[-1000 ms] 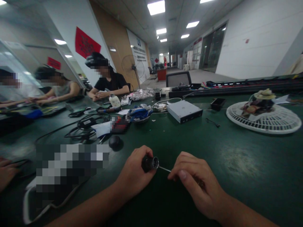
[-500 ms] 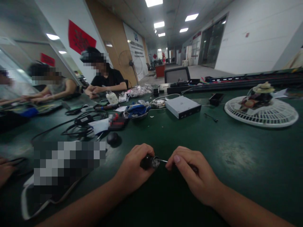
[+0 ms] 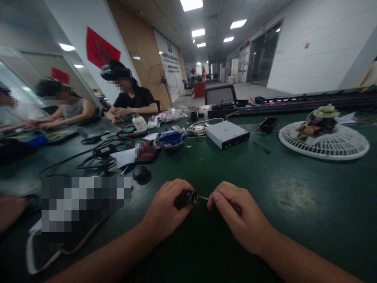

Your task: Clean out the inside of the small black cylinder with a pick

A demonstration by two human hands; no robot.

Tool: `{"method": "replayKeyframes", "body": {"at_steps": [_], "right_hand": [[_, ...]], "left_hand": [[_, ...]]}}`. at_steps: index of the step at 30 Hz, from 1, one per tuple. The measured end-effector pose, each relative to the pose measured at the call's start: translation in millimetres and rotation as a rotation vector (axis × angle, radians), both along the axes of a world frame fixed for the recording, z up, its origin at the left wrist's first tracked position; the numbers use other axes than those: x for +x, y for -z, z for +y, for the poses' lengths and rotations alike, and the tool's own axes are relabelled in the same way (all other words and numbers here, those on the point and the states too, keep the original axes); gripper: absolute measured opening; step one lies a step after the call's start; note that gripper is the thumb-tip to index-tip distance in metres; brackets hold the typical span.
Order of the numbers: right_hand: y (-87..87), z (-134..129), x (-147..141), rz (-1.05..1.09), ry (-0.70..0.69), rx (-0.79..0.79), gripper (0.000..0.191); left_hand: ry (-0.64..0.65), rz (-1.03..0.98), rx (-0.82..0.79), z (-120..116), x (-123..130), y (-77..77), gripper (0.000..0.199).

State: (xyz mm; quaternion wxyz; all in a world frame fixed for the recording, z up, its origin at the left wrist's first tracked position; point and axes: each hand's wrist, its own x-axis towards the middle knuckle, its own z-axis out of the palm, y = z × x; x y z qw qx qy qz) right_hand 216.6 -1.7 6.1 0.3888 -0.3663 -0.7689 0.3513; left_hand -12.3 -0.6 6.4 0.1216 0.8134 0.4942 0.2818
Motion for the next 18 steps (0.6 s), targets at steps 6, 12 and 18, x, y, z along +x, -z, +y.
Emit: {"method": "replayKeyframes", "body": {"at_steps": [6, 12, 18], "right_hand": [[-1.3, -0.6, 0.2, 0.008, -0.126, -0.027, 0.038], [4.2, -1.7, 1.7, 0.022, 0.063, 0.045, 0.023], [12.3, 2.4, -3.7, -0.254, 0.253, 0.06, 0.013]], "left_hand": [[0.005, -0.007, -0.017, -0.7, 0.8, -0.5, 0.023], [-0.067, -0.024, -0.042, -1.2, 0.5, 0.7, 0.025], [-0.091, -0.036, -0.036, -1.6, 0.8, 1.1, 0.028]]}}
